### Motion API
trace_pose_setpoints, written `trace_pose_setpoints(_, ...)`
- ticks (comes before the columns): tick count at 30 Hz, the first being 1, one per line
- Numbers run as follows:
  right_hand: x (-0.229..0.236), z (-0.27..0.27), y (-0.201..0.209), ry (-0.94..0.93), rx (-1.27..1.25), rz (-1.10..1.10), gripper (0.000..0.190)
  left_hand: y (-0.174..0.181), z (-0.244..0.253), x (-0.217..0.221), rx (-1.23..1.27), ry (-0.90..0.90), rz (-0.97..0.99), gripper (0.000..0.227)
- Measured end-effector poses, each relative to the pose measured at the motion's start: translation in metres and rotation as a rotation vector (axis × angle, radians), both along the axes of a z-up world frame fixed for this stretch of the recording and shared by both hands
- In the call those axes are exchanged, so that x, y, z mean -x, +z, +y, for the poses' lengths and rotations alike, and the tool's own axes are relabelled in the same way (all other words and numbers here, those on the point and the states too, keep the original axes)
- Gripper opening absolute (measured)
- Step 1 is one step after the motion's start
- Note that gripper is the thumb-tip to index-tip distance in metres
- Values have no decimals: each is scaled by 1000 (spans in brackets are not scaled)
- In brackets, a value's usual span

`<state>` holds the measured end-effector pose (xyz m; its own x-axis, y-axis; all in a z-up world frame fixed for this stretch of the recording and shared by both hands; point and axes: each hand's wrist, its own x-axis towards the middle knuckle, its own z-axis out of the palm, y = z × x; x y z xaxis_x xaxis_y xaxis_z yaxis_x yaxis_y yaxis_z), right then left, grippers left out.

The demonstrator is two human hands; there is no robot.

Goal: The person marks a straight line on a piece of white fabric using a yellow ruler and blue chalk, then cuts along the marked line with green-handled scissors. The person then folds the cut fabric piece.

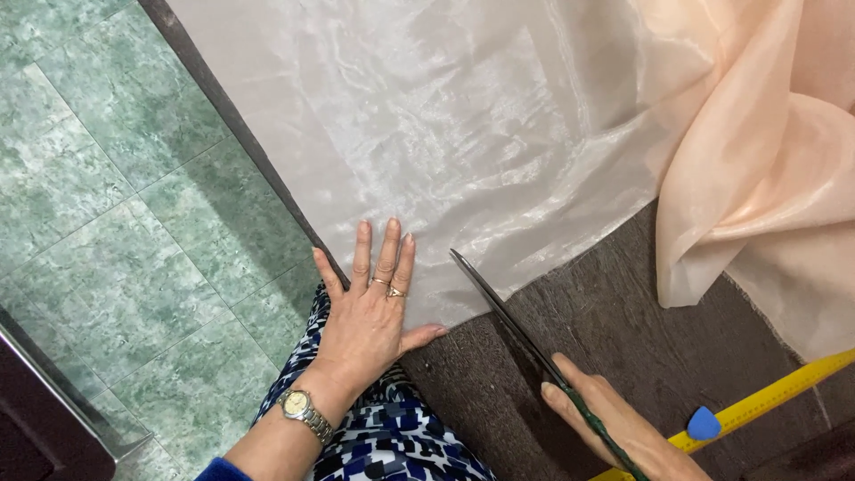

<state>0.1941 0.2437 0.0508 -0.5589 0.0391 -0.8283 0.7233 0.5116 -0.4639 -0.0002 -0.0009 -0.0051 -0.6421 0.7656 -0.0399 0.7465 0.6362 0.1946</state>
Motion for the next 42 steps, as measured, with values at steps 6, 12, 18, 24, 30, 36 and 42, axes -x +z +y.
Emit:
trace_pose_setpoints(6,10,-3,11,-30,-25,-30,28,1,0,-1,-11,3,9,131)
trace_pose_setpoints(12,2,-2,21,-95,-97,-255,65,0,-1,0,-22,-2,-12,129)
trace_pose_setpoints(18,64,-29,55,-154,8,-293,68,1,-1,1,-36,-3,-8,132)
trace_pose_setpoints(24,37,-21,10,-84,-4,-52,42,0,-1,0,-45,4,-8,132)
trace_pose_setpoints(30,38,-21,16,-113,-77,-270,76,0,-1,1,-55,5,-16,132)
trace_pose_setpoints(36,39,-21,14,-54,-92,-127,63,0,-2,1,-57,2,-11,134)
trace_pose_setpoints(42,49,-25,21,-136,5,-137,38,2,-1,1,-43,1,7,132)
